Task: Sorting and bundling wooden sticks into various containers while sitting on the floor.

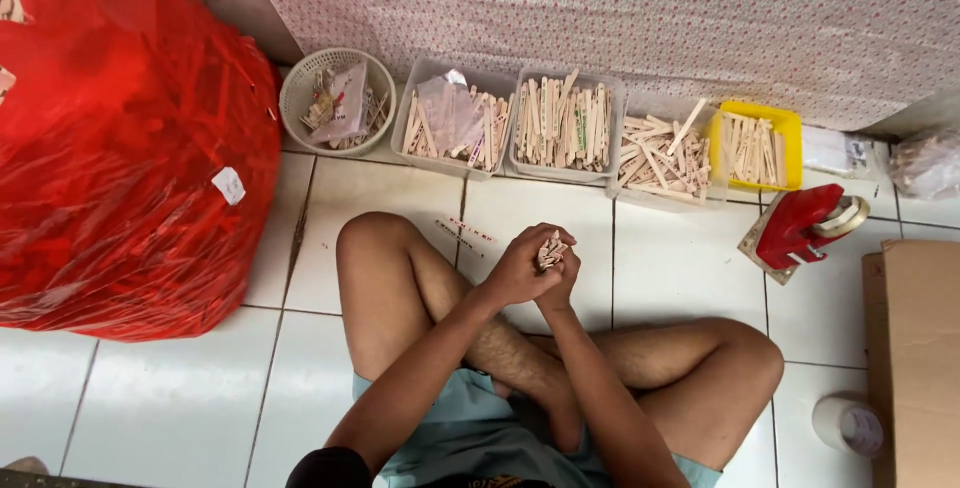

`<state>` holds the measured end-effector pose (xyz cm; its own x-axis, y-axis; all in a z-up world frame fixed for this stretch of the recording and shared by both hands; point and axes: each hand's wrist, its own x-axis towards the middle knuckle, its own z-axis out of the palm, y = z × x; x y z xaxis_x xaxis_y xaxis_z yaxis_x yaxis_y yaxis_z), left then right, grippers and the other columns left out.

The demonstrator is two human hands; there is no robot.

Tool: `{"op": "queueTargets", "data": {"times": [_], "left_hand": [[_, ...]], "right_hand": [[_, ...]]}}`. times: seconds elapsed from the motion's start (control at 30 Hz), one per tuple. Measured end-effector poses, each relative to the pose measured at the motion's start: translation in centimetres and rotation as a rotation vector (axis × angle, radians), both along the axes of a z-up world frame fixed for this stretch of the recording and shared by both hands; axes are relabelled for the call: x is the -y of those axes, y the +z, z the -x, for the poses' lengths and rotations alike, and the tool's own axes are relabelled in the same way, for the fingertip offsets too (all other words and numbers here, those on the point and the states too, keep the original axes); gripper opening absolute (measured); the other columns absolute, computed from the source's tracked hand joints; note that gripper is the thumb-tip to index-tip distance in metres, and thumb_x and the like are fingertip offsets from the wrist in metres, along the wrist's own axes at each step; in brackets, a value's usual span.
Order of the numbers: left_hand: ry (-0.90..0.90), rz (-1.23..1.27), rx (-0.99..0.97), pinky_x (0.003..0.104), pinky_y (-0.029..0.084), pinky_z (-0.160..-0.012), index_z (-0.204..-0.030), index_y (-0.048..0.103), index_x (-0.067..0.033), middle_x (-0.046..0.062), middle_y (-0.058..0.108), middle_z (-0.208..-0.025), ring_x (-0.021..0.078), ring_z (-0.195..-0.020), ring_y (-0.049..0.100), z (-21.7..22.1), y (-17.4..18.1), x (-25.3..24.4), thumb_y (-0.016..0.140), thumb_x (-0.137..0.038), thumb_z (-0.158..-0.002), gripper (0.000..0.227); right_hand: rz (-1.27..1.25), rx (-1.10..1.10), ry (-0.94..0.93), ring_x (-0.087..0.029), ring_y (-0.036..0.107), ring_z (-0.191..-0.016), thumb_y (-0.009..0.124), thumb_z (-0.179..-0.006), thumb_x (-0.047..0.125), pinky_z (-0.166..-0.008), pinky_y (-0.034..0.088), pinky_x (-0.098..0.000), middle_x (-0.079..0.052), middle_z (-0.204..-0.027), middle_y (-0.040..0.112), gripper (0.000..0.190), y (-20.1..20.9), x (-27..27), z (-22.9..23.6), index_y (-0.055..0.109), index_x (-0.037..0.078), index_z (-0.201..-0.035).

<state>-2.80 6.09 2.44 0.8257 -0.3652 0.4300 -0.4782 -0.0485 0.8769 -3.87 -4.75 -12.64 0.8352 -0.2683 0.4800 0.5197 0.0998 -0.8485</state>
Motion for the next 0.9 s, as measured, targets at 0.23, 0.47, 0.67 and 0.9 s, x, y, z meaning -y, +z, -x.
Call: {"op": "queueTargets", "data": {"times": [0.23, 0.47, 0.67, 0.9], "left_hand": [[0.000, 0.014, -0.098, 0.041, 0.052, -0.077, -0.108, 0.068, -0.0098, 0.010, 0.067, -0.107, 0.0297, -0.091, 0.065, 0.7, -4.3, 0.6, 0.077, -0.007, -0.077, 0.033], [-0.064, 0.022, -0.311, 0.050, 0.051, -0.100, -0.112, 0.067, -0.0022, 0.014, 0.071, -0.090, 0.0272, -0.092, 0.068, 1.1, -2.8, 0.1, 0.047, -0.013, -0.110, 0.023], [-0.103, -0.070, -0.305, 0.055, 0.047, -0.104, -0.136, 0.059, 0.0002, 0.026, 0.064, -0.128, 0.0459, -0.124, 0.058, -0.2, 0.3, -1.2, 0.051, 0.005, -0.095, 0.042], [-0.200, -0.647, 0.009, 0.059, 0.044, -0.108, -0.132, 0.061, -0.0039, 0.022, 0.066, -0.127, 0.0416, -0.123, 0.062, -2.9, 2.1, 0.5, 0.056, -0.034, -0.102, 0.043]], "right_hand": [[0.069, -0.290, -0.052, -0.013, 0.052, -0.067, 0.073, -0.090, 0.006, -0.064, 0.041, -0.0280, -0.005, -0.069, 0.062, 0.017, 3.0, -0.4, 3.0, 0.061, 0.003, -0.078], [0.178, -0.329, -0.072, -0.018, 0.057, -0.066, 0.075, -0.089, 0.008, -0.062, 0.043, -0.0321, -0.009, -0.070, 0.064, 0.016, 2.6, -0.5, 3.5, 0.063, 0.003, -0.079], [0.268, -0.330, -0.089, -0.022, 0.060, -0.065, 0.076, -0.088, 0.009, -0.061, 0.045, -0.0356, -0.013, -0.070, 0.066, 0.016, 2.5, -0.6, 2.3, 0.064, 0.003, -0.079], [0.392, -0.379, -0.083, -0.027, 0.065, -0.064, 0.078, -0.086, 0.010, -0.059, 0.047, -0.0396, -0.017, -0.070, 0.068, 0.016, 0.9, -1.0, 2.7, 0.065, 0.002, -0.080]]}}
